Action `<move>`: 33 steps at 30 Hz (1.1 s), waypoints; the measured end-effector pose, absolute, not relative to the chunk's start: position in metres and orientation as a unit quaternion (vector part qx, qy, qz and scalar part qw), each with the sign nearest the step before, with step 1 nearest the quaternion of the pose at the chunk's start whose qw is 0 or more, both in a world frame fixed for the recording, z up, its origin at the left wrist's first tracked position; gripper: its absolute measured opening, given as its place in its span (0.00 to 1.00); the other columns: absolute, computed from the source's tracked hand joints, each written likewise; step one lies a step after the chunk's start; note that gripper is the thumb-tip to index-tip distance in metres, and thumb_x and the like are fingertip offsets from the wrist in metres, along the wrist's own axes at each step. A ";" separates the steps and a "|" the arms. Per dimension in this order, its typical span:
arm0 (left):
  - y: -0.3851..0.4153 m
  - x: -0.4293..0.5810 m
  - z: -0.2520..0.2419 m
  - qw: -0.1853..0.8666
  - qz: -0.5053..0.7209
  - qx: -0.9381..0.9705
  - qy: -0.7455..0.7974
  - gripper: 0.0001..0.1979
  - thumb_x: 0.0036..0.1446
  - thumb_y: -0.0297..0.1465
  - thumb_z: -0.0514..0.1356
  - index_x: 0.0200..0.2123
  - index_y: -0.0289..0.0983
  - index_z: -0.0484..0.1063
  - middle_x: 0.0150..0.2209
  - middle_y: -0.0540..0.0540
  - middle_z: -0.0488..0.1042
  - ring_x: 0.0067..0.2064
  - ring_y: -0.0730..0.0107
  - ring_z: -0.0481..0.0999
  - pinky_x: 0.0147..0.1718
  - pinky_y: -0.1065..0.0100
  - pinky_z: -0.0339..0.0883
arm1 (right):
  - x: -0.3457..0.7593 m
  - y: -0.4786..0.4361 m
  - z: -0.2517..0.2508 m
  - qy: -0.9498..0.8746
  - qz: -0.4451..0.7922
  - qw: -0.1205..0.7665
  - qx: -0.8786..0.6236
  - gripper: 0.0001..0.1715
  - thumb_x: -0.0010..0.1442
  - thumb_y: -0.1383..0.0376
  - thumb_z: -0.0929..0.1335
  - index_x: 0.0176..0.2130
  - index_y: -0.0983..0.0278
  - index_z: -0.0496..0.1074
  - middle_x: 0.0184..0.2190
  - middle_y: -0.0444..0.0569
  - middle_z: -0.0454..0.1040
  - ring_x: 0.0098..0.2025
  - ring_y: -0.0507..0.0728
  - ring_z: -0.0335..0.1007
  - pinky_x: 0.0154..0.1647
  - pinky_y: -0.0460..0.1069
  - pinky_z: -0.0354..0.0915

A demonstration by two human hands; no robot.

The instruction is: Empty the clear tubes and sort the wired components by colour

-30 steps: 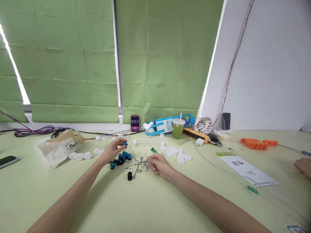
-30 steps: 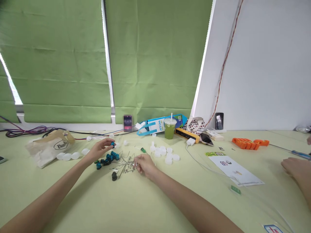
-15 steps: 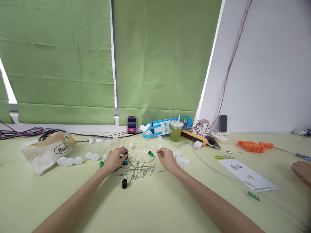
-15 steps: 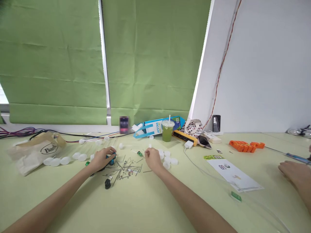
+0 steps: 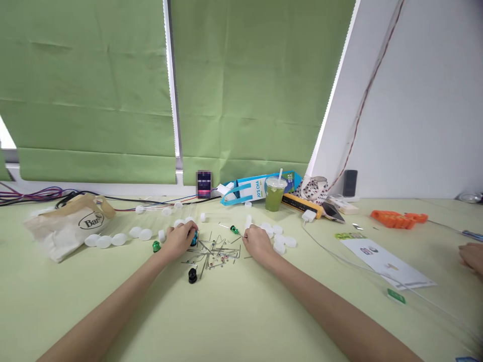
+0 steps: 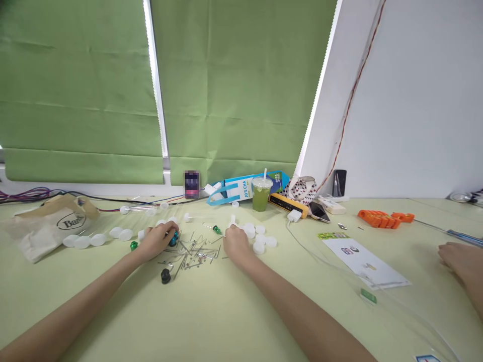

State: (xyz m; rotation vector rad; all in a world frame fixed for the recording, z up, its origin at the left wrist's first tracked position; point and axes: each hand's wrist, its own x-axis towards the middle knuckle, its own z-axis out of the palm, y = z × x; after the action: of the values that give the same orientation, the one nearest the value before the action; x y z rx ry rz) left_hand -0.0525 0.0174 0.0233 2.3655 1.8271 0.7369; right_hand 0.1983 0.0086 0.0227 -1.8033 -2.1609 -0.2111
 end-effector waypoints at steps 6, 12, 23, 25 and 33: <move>0.011 -0.048 0.026 0.011 0.233 0.780 0.580 0.15 0.58 0.35 0.41 0.34 0.41 0.65 0.30 0.47 0.73 0.38 0.59 0.69 0.38 0.60 0.54 | 0.198 0.009 0.021 -0.759 -0.073 0.158 -0.628 0.11 0.53 0.72 0.61 0.28 0.68 0.73 0.32 0.56 0.72 0.33 0.56 0.69 0.31 0.47 0.58; 0.010 -0.050 0.023 0.000 0.225 0.786 0.575 0.14 0.55 0.39 0.46 0.38 0.41 0.67 0.30 0.46 0.73 0.36 0.59 0.70 0.39 0.58 0.55 | 0.200 0.008 0.014 -0.764 -0.073 0.192 -0.612 0.10 0.54 0.70 0.61 0.29 0.66 0.72 0.32 0.52 0.71 0.33 0.54 0.68 0.32 0.46 0.56; -0.003 -0.033 0.033 -0.071 0.282 0.858 0.424 0.16 0.56 0.38 0.50 0.49 0.47 0.62 0.53 0.46 0.63 0.52 0.57 0.59 0.44 0.58 0.54 | 0.186 -0.013 0.019 -0.831 -0.122 0.243 -0.485 0.10 0.58 0.69 0.59 0.34 0.65 0.69 0.34 0.48 0.67 0.33 0.51 0.65 0.31 0.44 0.56; -0.007 -0.027 0.036 -0.046 0.281 0.874 0.395 0.15 0.55 0.38 0.52 0.47 0.45 0.64 0.51 0.46 0.65 0.51 0.58 0.60 0.44 0.59 0.54 | 0.183 -0.018 0.019 -0.845 -0.133 0.252 -0.453 0.10 0.59 0.69 0.59 0.35 0.65 0.68 0.34 0.49 0.66 0.32 0.51 0.64 0.31 0.44 0.56; -0.015 -0.019 0.041 0.039 0.319 0.877 0.357 0.12 0.56 0.35 0.52 0.39 0.39 0.71 0.33 0.44 0.72 0.39 0.62 0.66 0.38 0.64 0.61 | 0.177 -0.021 0.014 -0.841 -0.139 0.323 -0.410 0.13 0.61 0.68 0.56 0.36 0.65 0.68 0.32 0.49 0.66 0.31 0.50 0.64 0.30 0.44 0.57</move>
State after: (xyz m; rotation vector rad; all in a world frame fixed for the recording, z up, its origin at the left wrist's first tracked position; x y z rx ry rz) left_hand -0.0188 -0.0147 0.0406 2.6887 1.0942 0.9794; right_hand 0.1767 -0.0207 0.0136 -1.0762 -2.2075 -0.3647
